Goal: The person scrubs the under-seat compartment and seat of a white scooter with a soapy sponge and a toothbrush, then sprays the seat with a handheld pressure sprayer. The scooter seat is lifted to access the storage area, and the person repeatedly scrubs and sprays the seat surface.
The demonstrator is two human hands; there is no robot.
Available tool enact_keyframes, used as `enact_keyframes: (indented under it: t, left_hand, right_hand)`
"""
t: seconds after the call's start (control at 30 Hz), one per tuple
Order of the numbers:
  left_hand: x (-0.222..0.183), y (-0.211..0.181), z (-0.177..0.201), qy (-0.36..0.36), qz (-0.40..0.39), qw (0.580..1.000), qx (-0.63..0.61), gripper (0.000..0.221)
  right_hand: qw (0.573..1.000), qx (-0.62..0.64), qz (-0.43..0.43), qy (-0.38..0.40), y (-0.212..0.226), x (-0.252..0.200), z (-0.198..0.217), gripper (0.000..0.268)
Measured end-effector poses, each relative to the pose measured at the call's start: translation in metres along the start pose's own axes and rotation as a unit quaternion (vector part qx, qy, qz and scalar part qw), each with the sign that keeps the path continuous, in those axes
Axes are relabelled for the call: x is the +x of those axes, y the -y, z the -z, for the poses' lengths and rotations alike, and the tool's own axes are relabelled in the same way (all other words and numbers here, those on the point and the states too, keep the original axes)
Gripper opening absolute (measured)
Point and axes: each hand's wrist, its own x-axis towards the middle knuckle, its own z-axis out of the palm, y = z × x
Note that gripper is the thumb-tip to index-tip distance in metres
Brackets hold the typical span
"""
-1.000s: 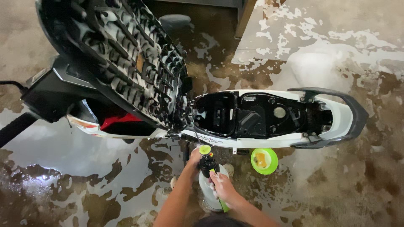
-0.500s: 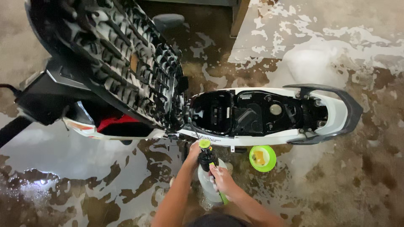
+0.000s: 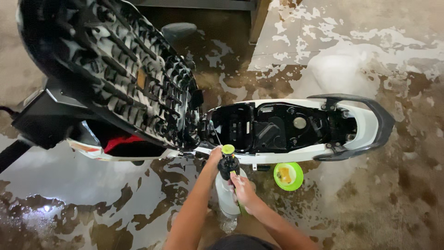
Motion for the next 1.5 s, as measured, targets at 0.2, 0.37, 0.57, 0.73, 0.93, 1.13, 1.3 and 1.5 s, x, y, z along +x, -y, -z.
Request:
enact_keyframes:
  t: [0.2,0.37,0.57,0.73,0.93,1.13,1.3,1.5]
  left_hand:
    - [0.007,-0.002,-0.015,0.076,0.043,0.992,-0.088,0.04]
    - [0.012,-0.004,-0.016,0.04,0.042,0.995,-0.086,0.033]
    - [0.013,-0.007,-0.007,0.005,0.003,0.996,-0.088,0.032]
    - [0.009,-0.005,0.002,-0.022,0.073,0.992,-0.1,0.027]
    - [0.007,-0.006,0.007,-0.022,0.051,0.994,-0.093,0.028]
    - [0.011,-0.014,0.011,0.029,0.05,0.994,-0.097,0.028]
    - [0.02,-0.027,0.011,0.012,0.011,1.0,-0.024,0.037]
    - [0.02,-0.034,0.01,0.048,0.038,0.996,-0.06,0.039]
  right_hand:
    - [0.998,-0.04,-0.004,-0.041,0.015,-0.003,0.005,0.048]
    - [1.0,-0.008,0.014,-0.019,0.019,0.005,0.008,0.048]
    - [0.997,-0.042,-0.049,-0.043,0.016,0.007,0.004,0.043]
    - [0.999,-0.032,-0.037,-0.007,0.008,0.013,0.002,0.046]
    - [1.0,-0.017,-0.021,0.014,-0.004,0.021,0.0,0.047]
    - [0.998,-0.023,0.051,0.018,-0.016,0.04,-0.003,0.05]
    - [0.996,-0.029,0.088,0.002,-0.024,0.059,-0.008,0.053]
    - [0.998,0.037,0.05,0.021,-0.028,0.063,-0.008,0.05]
